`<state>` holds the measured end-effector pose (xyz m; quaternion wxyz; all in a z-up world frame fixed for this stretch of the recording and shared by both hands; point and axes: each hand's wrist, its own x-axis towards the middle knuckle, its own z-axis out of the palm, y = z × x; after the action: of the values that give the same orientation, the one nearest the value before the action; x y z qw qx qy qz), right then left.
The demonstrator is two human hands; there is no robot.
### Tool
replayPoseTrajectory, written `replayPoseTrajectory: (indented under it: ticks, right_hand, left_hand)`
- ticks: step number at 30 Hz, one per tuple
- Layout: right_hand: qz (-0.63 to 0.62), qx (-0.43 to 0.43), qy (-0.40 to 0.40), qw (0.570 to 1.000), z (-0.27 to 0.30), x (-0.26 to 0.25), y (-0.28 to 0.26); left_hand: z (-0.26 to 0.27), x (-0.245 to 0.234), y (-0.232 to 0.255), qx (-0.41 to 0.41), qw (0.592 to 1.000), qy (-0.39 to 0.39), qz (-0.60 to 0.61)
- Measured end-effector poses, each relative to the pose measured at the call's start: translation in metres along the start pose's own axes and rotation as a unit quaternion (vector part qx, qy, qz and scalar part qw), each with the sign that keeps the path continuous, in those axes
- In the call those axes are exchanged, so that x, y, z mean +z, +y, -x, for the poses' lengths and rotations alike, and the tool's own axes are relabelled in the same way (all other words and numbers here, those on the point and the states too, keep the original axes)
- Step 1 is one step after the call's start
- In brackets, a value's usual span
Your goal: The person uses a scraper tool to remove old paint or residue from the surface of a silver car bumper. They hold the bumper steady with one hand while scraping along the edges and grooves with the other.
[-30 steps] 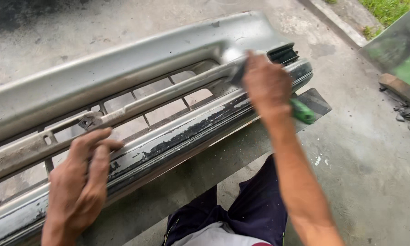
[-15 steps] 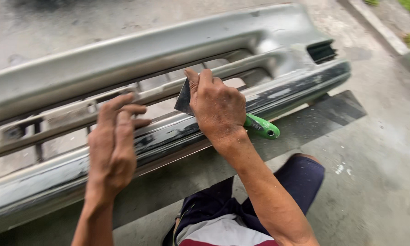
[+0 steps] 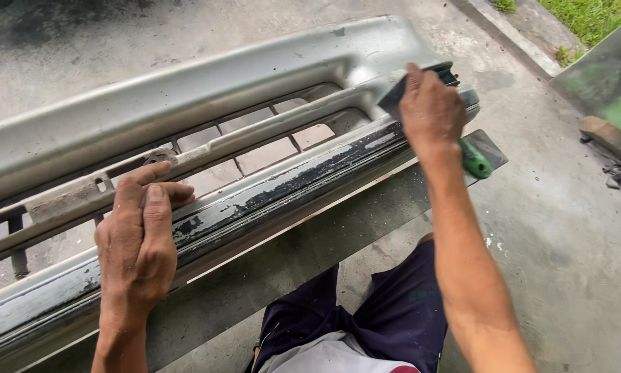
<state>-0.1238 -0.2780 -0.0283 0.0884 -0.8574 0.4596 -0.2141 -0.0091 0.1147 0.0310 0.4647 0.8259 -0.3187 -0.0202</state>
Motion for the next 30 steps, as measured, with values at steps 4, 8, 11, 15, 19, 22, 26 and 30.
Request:
replayPoseTrajectory:
  ticks: [4,8,11,15,19,22,26,30]
  right_hand:
    - [0.045,-0.013,0.021,0.999,0.007,-0.003,-0.010]
    - [-0.006,-0.093,0.004,0.996,0.053,0.006,-0.086]
    - [0.030,-0.161,0.072,0.984,0.090,0.017,-0.140]
    - [-0.002,-0.224,0.167,0.960,0.139,0.033,-0.203]
    - [-0.049,-0.250,0.022,0.967,0.154,0.027,-0.244]
    - [-0.059,-0.252,0.039,0.965,0.145,0.016,-0.226]
    - [0.063,-0.205,0.095,0.972,0.079,0.018,-0.143]
    - [0.094,-0.096,0.090,0.987,0.016,0.011,-0.027]
  left_hand:
    - [0.001,0.003,0.000,-0.007,0.999,0.012,-0.031]
    - [-0.001,0.004,-0.014,0.002,1.000,-0.009,-0.008]
    - [-0.003,0.003,-0.014,0.020,0.999,-0.009,0.029]
    - [0.004,-0.005,-0.015,0.034,0.999,0.015,0.038]
    - [0.003,-0.003,-0.016,0.029,0.996,0.047,0.066]
    - [0.001,0.004,-0.013,0.034,0.998,0.054,0.024]
    - [0.003,0.005,-0.019,0.062,0.995,0.074,-0.004]
    - [0.002,0.004,-0.015,0.063,0.996,0.062,0.009]
